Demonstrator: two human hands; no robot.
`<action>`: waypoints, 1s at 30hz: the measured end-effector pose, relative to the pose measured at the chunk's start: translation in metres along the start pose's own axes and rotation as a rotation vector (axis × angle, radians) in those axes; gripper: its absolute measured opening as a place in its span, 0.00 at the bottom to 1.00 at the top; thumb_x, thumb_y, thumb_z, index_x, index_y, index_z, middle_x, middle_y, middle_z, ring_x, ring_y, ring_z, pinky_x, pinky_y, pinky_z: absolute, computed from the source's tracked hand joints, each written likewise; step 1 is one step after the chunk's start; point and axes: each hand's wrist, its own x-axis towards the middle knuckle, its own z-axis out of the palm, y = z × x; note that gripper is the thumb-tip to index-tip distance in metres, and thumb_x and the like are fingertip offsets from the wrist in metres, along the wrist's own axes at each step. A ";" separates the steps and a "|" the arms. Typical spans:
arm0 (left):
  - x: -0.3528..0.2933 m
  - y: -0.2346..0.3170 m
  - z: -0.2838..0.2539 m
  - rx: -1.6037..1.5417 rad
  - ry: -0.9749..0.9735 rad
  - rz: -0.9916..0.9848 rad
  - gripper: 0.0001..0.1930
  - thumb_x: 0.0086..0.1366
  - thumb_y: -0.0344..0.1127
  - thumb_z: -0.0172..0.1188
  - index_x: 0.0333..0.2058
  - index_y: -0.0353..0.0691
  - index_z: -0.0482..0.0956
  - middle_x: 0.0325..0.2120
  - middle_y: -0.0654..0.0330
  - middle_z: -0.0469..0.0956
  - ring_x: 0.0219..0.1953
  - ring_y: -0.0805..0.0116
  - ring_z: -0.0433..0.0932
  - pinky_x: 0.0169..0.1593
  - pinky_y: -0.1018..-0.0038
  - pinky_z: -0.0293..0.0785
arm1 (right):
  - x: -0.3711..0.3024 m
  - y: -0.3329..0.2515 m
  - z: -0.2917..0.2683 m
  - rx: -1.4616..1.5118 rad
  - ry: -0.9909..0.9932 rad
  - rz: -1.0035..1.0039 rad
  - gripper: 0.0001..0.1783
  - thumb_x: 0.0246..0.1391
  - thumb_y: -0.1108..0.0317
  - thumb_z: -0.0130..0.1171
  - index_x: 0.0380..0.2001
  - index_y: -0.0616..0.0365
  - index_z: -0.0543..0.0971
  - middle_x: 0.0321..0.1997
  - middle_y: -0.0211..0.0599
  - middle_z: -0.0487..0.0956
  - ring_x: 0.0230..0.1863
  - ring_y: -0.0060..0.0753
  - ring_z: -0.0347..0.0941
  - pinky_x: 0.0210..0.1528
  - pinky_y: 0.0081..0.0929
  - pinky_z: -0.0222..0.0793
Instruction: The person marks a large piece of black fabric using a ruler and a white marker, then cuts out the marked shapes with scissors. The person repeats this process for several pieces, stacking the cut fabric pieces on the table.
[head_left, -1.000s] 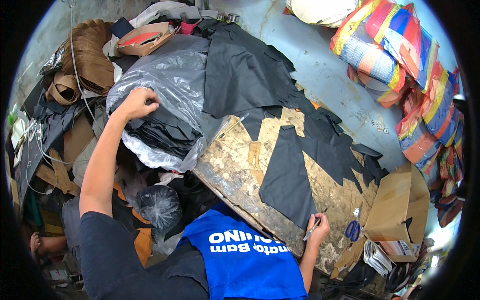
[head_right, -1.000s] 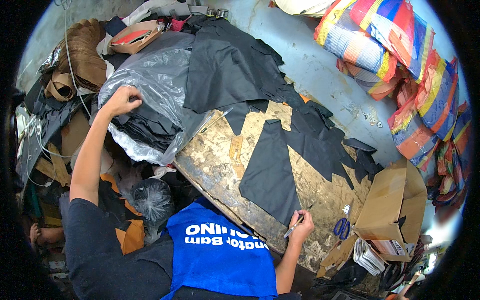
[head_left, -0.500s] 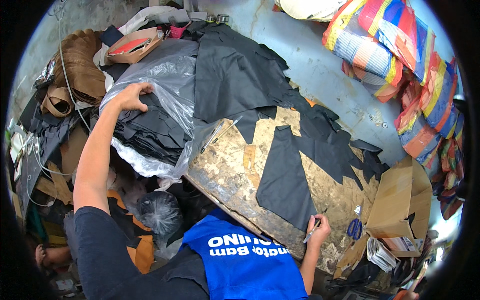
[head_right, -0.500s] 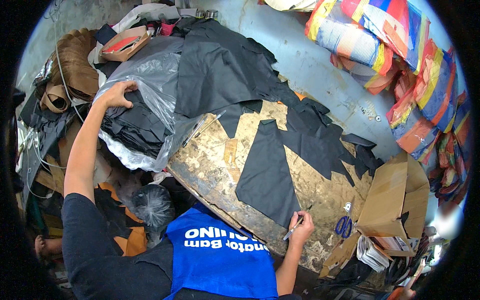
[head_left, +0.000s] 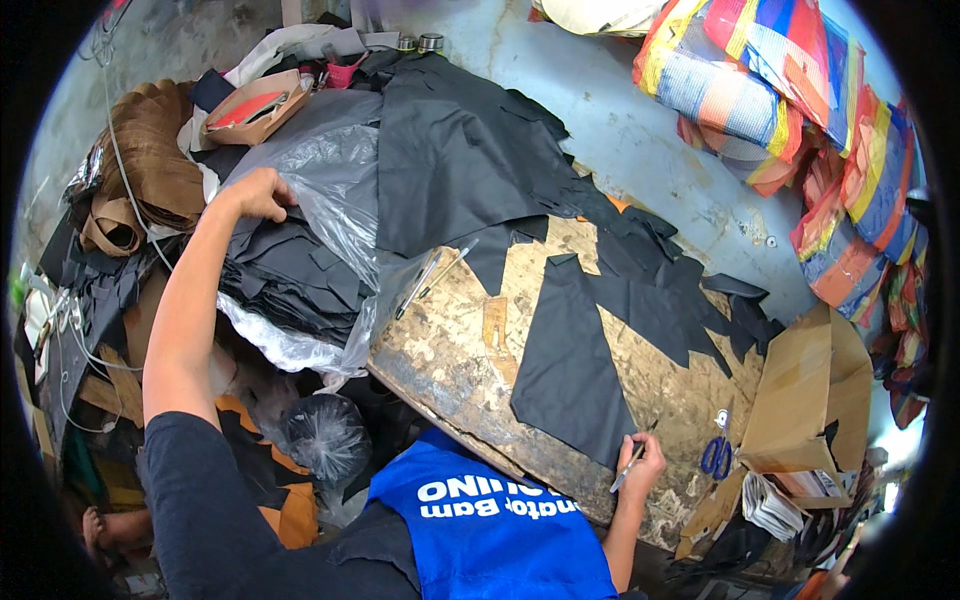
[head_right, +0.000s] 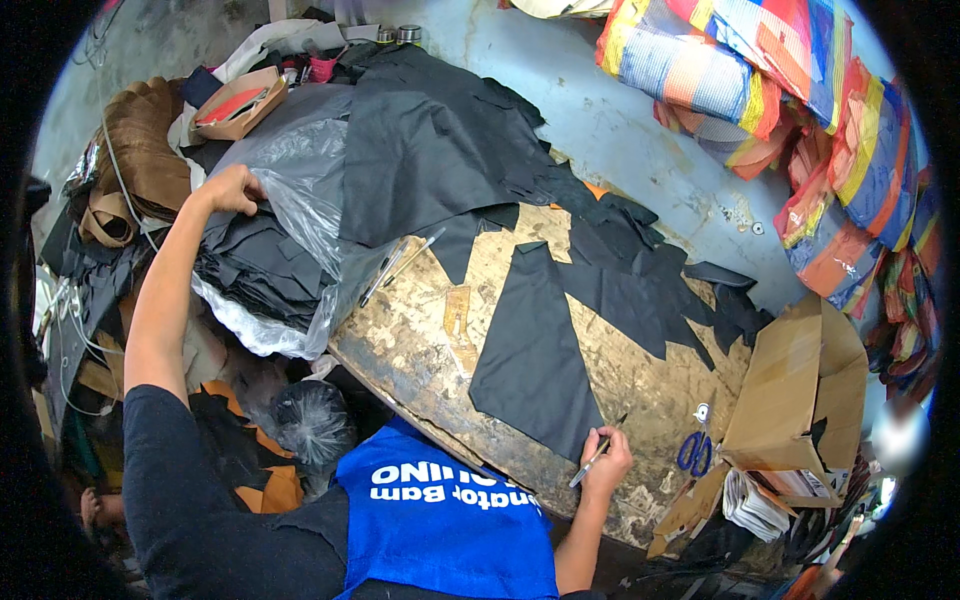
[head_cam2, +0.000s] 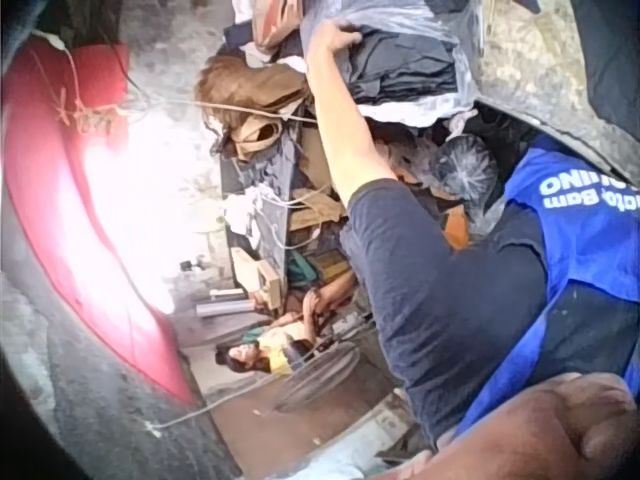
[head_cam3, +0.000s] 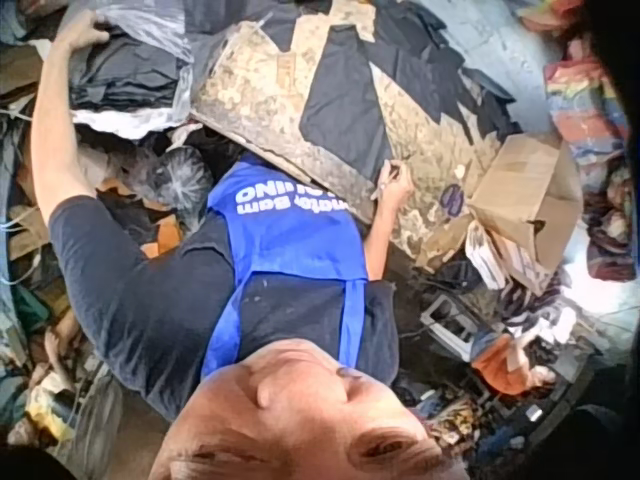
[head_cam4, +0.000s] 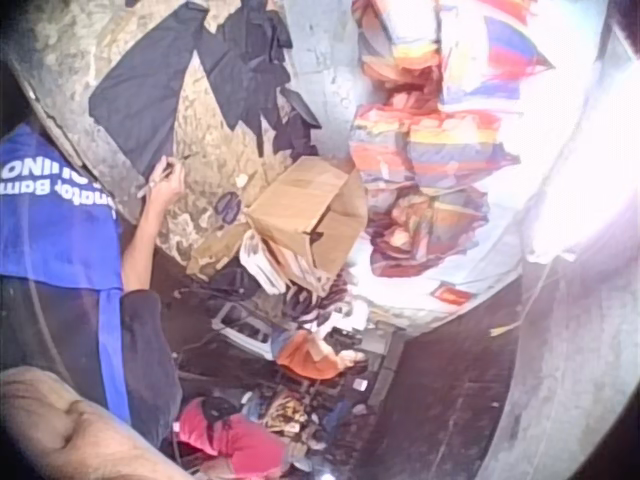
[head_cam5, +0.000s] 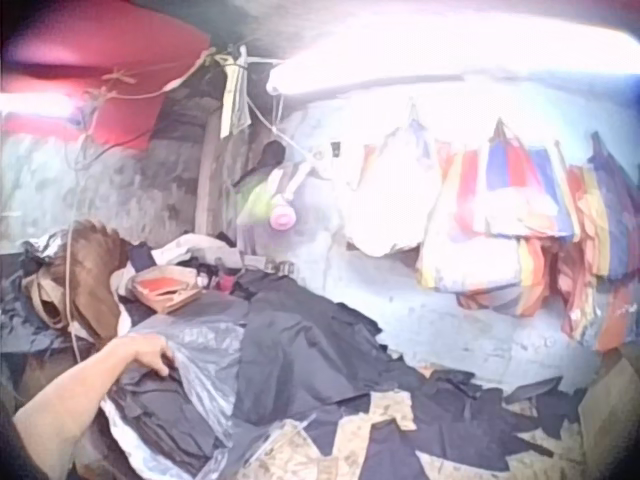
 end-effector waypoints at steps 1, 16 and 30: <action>-0.003 0.001 0.008 0.099 0.107 0.094 0.19 0.41 0.30 0.65 0.36 0.33 0.79 0.32 0.47 0.80 0.37 0.56 0.79 0.45 0.70 0.74 | 0.000 0.000 0.000 0.000 -0.007 0.012 0.06 0.43 0.73 0.61 0.24 0.62 0.74 0.25 0.44 0.75 0.25 0.46 0.72 0.30 0.32 0.67; -0.084 0.062 0.091 -0.129 0.837 0.160 0.12 0.62 0.32 0.53 0.22 0.30 0.67 0.17 0.44 0.65 0.18 0.51 0.65 0.25 0.65 0.61 | 0.000 -0.003 -0.002 0.031 0.000 -0.013 0.06 0.44 0.75 0.60 0.23 0.63 0.73 0.23 0.44 0.74 0.26 0.44 0.72 0.32 0.30 0.66; -0.160 0.285 0.024 -1.436 0.204 0.483 0.08 0.60 0.31 0.59 0.32 0.30 0.77 0.25 0.64 0.77 0.26 0.80 0.74 0.31 0.84 0.70 | 0.011 -0.020 -0.011 -0.004 0.018 0.008 0.14 0.39 0.69 0.67 0.32 0.60 0.76 0.31 0.42 0.77 0.38 0.43 0.71 0.43 0.36 0.65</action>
